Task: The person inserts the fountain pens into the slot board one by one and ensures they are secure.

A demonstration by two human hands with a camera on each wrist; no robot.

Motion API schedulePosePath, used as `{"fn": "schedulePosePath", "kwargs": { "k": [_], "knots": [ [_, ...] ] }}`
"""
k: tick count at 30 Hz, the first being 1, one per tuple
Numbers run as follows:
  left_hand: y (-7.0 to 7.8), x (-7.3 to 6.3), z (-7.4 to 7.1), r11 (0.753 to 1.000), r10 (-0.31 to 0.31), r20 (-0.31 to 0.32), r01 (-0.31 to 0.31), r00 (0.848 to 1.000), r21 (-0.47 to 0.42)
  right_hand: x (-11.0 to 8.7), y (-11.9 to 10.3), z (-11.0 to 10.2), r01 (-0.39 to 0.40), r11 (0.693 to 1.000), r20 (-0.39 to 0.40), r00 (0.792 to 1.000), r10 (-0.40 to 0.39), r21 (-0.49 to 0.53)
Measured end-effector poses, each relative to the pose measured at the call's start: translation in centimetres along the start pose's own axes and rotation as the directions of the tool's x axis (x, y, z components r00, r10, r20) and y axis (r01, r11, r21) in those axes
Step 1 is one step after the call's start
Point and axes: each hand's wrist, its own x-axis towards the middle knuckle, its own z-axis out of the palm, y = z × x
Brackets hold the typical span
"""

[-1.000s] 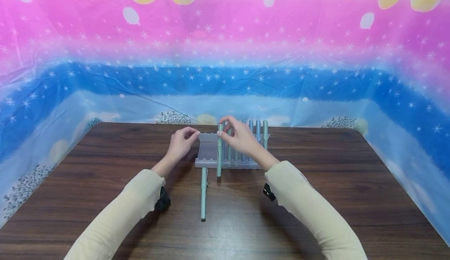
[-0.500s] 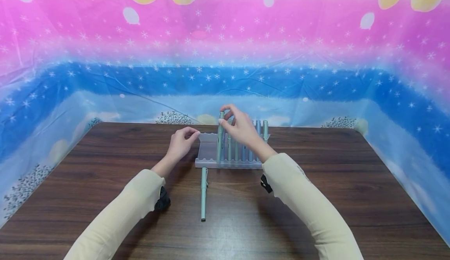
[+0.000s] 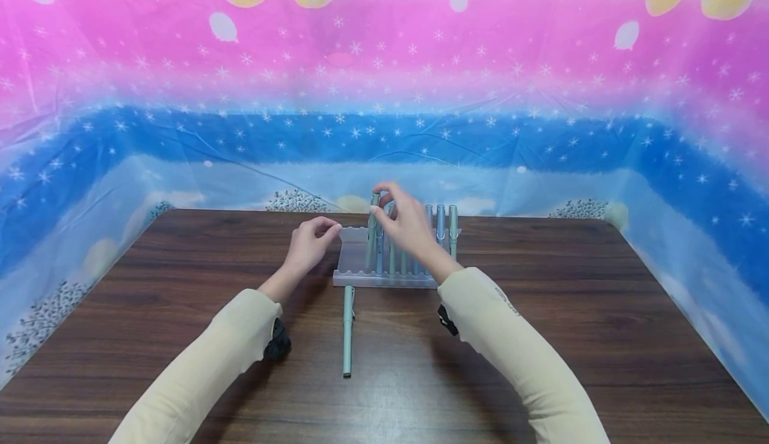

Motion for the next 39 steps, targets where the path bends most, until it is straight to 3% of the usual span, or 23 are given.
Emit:
{"fn": "schedulePosePath", "kwargs": {
  "k": [12,22,30,39],
  "knots": [
    [0.1,0.1,0.0,1.000,0.009,-0.003,-0.009,1.000,-0.003,-0.7,0.6,1.2,0.003,0.998,0.021,1.000,-0.002,-0.056],
    [0.2,0.0,-0.1,1.000,0.004,-0.007,-0.004,1.000,-0.007,-0.9,1.0,1.3,-0.094,0.995,0.136,0.986,0.098,-0.040],
    [0.1,0.0,-0.1,1.000,0.001,-0.009,-0.001,1.000,-0.009,-0.8,1.2,1.6,-0.035,0.982,0.179,0.981,0.069,-0.186],
    [0.1,0.0,0.0,1.000,0.012,-0.005,-0.012,1.000,-0.011,-0.9,0.9,1.7,-0.101,0.968,0.254,0.954,0.160,-0.228]
  ]
}}
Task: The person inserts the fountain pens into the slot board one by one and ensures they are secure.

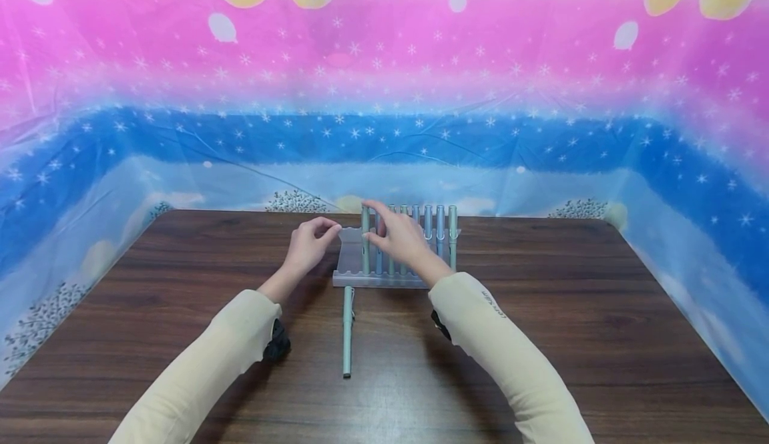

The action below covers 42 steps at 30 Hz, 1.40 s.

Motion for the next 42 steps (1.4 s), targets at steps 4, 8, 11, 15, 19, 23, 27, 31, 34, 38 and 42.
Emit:
{"fn": "schedulePosePath", "kwargs": {
  "k": [4,8,11,15,19,23,27,31,34,38,42],
  "knots": [
    [0.0,0.0,0.0,1.000,0.003,-0.002,-0.003,1.000,-0.003,0.0,0.0,0.0,-0.038,0.999,0.013,0.999,0.038,0.003],
    [0.1,0.0,0.0,1.000,-0.003,-0.002,0.003,1.000,-0.015,0.1,-0.1,0.0,-0.079,0.996,0.017,0.997,0.080,-0.027],
    [0.1,0.0,0.0,1.000,-0.008,0.000,0.008,1.000,-0.017,0.2,-0.1,0.1,-0.095,0.994,0.019,0.995,0.096,-0.057],
    [0.1,0.0,0.0,1.000,-0.008,0.003,0.008,1.000,-0.014,0.2,-0.2,0.0,-0.098,0.992,0.025,0.995,0.100,-0.077],
    [0.0,0.1,0.0,1.000,-0.005,0.002,0.005,1.000,-0.009,0.2,-0.3,0.0,-0.095,0.992,0.025,0.995,0.098,-0.084],
    [0.0,0.0,0.0,1.000,-0.008,0.003,0.008,1.000,-0.011,0.3,-0.3,0.0,-0.099,0.992,0.024,0.995,0.101,-0.082],
    [0.0,0.0,0.0,1.000,-0.008,0.002,0.008,1.000,-0.014,0.2,-0.2,-0.2,-0.096,0.994,0.005,0.995,0.096,-0.052],
    [0.0,0.0,0.0,1.000,-0.004,0.004,0.004,1.000,-0.007,-0.1,-0.1,-0.5,-0.075,0.997,-0.045,0.996,0.074,-0.029],
    [-0.1,0.0,0.0,1.000,-0.005,0.005,0.005,1.000,-0.010,-0.6,-0.1,-0.6,-0.039,0.999,-0.078,0.996,0.037,-0.028],
    [-0.2,0.1,0.0,1.000,-0.010,0.008,0.010,1.000,-0.013,-1.5,-0.2,-0.3,0.010,1.000,-0.092,0.996,-0.011,-0.021],
    [0.0,0.0,0.0,1.000,-0.005,-0.009,0.005,1.000,0.013,-2.5,-0.3,0.4,0.023,1.000,-0.071,0.997,-0.022,0.018]
  ]
}}
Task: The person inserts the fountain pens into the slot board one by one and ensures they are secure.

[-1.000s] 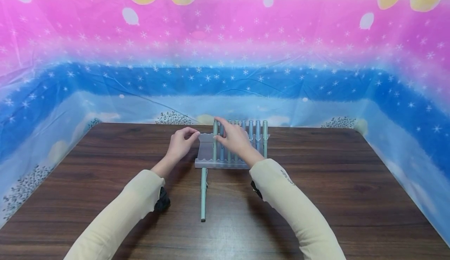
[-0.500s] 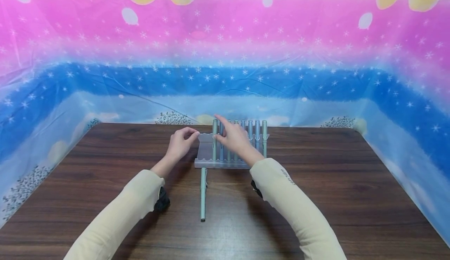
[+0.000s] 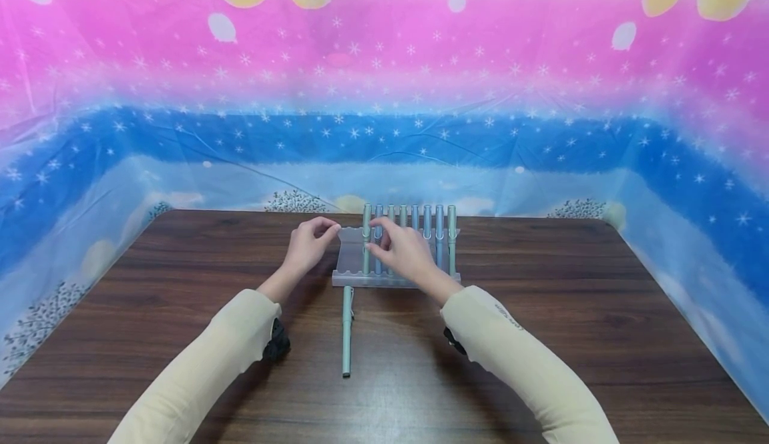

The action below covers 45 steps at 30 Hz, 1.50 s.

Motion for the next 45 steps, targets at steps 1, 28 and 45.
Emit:
{"fn": "schedulePosePath", "kwargs": {
  "k": [1,28,45],
  "knots": [
    [0.1,0.0,0.0,1.000,0.003,-0.005,-0.003,1.000,0.005,-0.2,0.0,0.1,0.000,1.000,0.010,1.000,0.000,0.009],
    [0.0,0.0,0.1,1.000,-0.011,-0.013,0.012,1.000,0.013,-4.1,-1.3,2.3,-0.178,0.968,0.365,0.925,0.103,0.179],
    [0.0,0.0,0.0,1.000,-0.023,-0.003,0.023,1.000,-0.010,-4.0,-2.8,3.4,-0.223,0.966,0.434,0.889,0.145,0.134]
  ]
}}
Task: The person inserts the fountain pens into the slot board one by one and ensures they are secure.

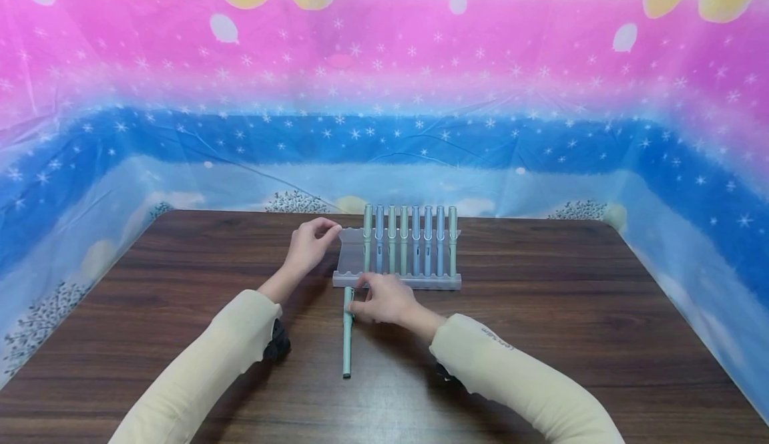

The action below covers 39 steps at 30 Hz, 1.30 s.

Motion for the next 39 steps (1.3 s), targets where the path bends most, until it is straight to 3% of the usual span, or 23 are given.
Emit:
{"fn": "schedulePosePath", "kwargs": {
  "k": [8,12,29,39],
  "knots": [
    [-0.1,0.0,0.0,1.000,0.005,-0.010,-0.005,1.000,0.007,0.2,-0.9,0.3,-0.011,0.984,-0.039,0.999,0.005,-0.176],
    [-0.1,0.0,0.0,1.000,0.007,-0.004,-0.007,1.000,-0.003,0.4,-1.0,0.3,-0.020,0.977,-0.031,0.999,0.014,-0.211],
    [0.0,0.0,0.0,1.000,-0.007,0.002,0.007,1.000,0.008,0.1,0.1,-0.7,-0.012,1.000,0.137,0.991,0.015,-0.020],
    [0.0,0.0,0.0,1.000,0.008,-0.008,-0.008,1.000,0.016,0.0,0.0,-0.6,-0.006,0.995,0.178,0.984,0.024,-0.101]
  ]
}}
